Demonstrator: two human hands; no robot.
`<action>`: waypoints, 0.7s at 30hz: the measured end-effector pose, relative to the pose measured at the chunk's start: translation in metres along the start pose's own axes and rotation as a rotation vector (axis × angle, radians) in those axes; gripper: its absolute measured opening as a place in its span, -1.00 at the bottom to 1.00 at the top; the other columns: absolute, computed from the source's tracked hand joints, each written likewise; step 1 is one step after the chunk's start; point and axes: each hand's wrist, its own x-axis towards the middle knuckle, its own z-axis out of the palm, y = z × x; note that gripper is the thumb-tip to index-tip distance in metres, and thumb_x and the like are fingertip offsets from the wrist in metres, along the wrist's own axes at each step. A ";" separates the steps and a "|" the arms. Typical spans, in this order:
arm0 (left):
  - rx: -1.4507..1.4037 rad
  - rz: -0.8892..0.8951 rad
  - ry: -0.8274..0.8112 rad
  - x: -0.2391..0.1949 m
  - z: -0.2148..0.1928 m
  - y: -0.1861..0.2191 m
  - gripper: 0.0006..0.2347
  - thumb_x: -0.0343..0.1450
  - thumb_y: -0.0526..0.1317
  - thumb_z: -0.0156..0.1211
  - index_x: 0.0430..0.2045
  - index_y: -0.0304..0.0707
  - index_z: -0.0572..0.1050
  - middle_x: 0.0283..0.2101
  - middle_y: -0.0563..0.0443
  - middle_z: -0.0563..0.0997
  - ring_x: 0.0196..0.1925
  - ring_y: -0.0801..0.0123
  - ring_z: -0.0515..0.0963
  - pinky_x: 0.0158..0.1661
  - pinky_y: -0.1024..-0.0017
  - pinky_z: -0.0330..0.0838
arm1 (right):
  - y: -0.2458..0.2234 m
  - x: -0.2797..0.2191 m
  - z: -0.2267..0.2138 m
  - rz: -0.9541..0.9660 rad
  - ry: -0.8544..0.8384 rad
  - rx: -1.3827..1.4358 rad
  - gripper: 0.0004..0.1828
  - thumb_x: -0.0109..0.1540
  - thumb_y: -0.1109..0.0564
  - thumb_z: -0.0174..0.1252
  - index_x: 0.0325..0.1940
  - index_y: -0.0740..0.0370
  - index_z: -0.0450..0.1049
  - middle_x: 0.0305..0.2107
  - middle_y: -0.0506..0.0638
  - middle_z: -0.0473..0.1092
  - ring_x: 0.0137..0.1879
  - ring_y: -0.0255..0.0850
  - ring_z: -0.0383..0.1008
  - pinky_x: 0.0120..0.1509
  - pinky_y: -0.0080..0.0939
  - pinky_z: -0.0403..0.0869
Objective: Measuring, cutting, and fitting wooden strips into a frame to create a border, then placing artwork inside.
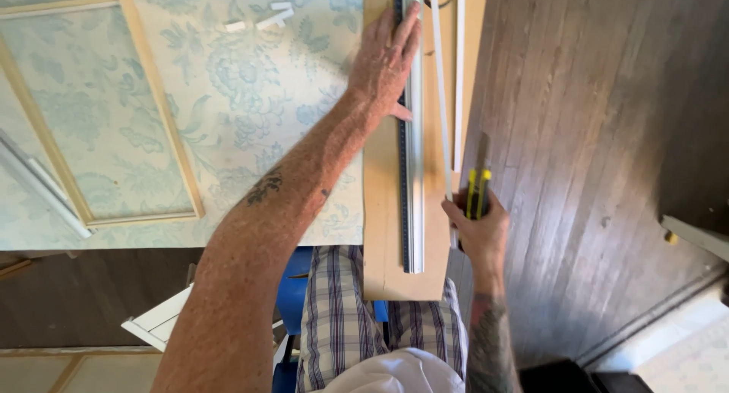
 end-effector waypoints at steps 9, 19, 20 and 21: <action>-0.087 -0.001 -0.017 0.001 -0.003 -0.001 0.43 -0.17 0.65 0.42 0.51 -0.33 -0.02 0.54 -0.25 -0.31 0.54 -0.24 0.07 0.49 -0.05 0.00 | -0.001 -0.006 -0.011 0.041 -0.060 0.142 -0.71 0.13 0.22 0.42 -0.13 0.23 0.49 -0.32 -0.01 0.56 -0.39 -0.24 0.48 -0.25 -0.22 0.58; -0.177 0.024 -0.066 0.009 -0.016 -0.015 0.40 -0.10 0.70 0.42 0.52 -0.26 -0.02 0.55 -0.18 -0.29 0.52 -0.28 0.10 0.41 -0.23 0.04 | 0.011 -0.009 -0.008 0.027 -0.097 0.126 -0.67 0.14 0.19 0.43 -0.07 0.23 0.51 -0.26 0.02 0.57 -0.35 -0.21 0.53 -0.21 -0.21 0.63; -0.311 0.015 -0.091 0.011 -0.023 -0.018 0.22 0.04 0.57 0.45 0.47 -0.25 0.07 0.55 -0.16 -0.20 0.49 -0.27 0.12 0.36 -0.25 0.10 | 0.009 -0.010 -0.010 0.031 -0.103 0.136 -0.67 0.14 0.19 0.43 -0.06 0.23 0.50 -0.24 0.02 0.58 -0.35 -0.20 0.54 -0.20 -0.21 0.63; -0.443 0.005 -0.117 0.013 -0.029 -0.021 0.04 0.18 0.45 0.48 0.43 -0.23 0.16 0.55 -0.14 -0.12 0.45 -0.26 0.14 0.31 -0.26 0.15 | 0.008 -0.012 -0.012 0.034 -0.110 0.148 -0.66 0.14 0.19 0.42 -0.06 0.23 0.50 -0.23 0.02 0.59 -0.35 -0.20 0.54 -0.20 -0.21 0.62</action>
